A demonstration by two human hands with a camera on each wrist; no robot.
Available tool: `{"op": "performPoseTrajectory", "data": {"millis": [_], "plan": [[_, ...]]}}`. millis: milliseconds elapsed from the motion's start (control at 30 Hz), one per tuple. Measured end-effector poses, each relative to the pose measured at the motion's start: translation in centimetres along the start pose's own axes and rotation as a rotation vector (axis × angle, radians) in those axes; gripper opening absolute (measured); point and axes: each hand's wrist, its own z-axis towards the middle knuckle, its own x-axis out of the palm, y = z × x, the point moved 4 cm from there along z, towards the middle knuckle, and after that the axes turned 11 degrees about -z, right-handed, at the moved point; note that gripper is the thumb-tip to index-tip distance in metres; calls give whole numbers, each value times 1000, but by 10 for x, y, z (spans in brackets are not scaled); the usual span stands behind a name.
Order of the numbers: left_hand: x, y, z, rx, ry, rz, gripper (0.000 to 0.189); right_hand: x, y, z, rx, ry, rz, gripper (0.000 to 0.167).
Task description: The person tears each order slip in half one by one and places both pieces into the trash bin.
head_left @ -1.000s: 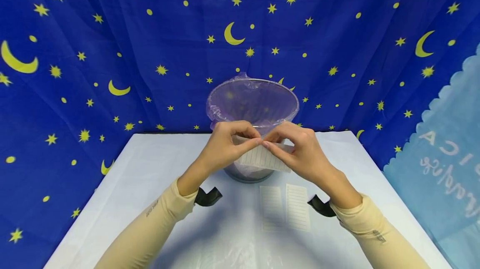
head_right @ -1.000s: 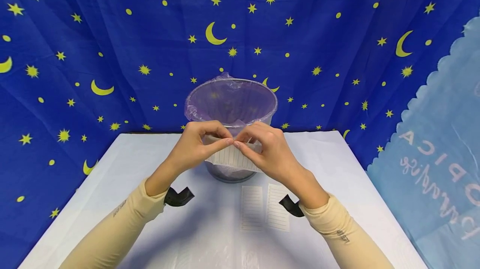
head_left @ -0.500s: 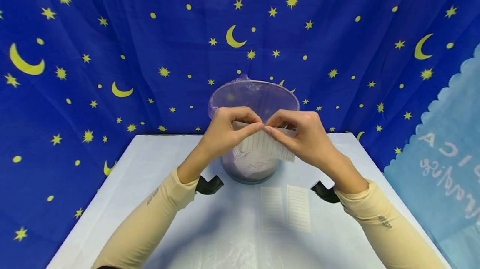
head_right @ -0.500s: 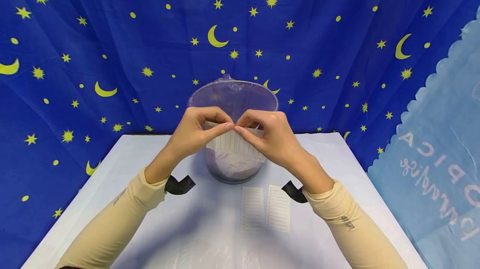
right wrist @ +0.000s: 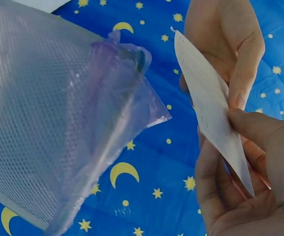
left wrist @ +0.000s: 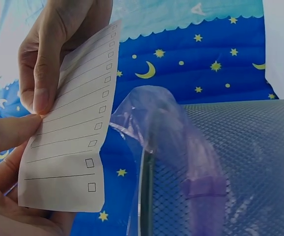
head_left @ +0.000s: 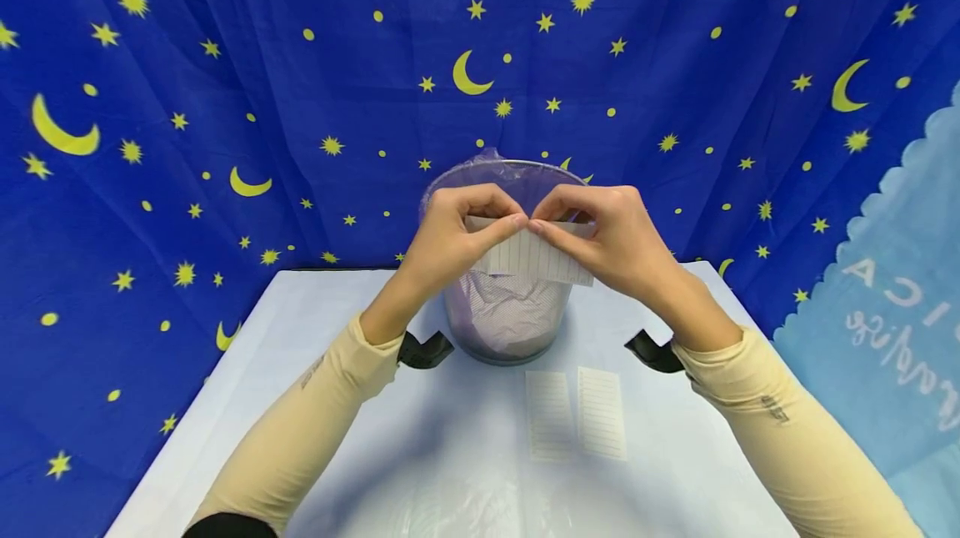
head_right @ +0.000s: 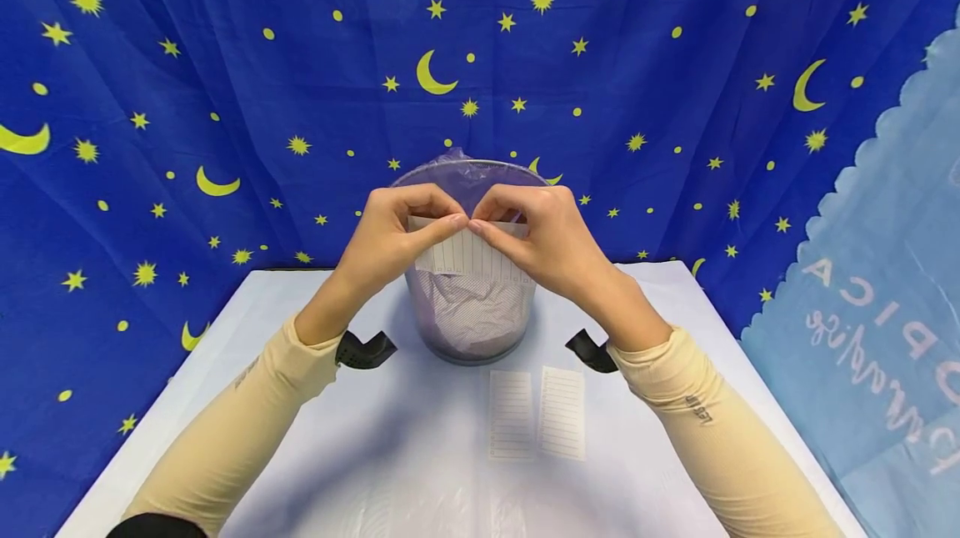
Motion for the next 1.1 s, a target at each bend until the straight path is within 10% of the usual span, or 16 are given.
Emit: {"op": "performPoseTrajectory", "data": {"millis": [1100], "plan": [[-13,-6,42,-19,-55,-5,8,-6,-22,30,21,-161,-99,5]]}}
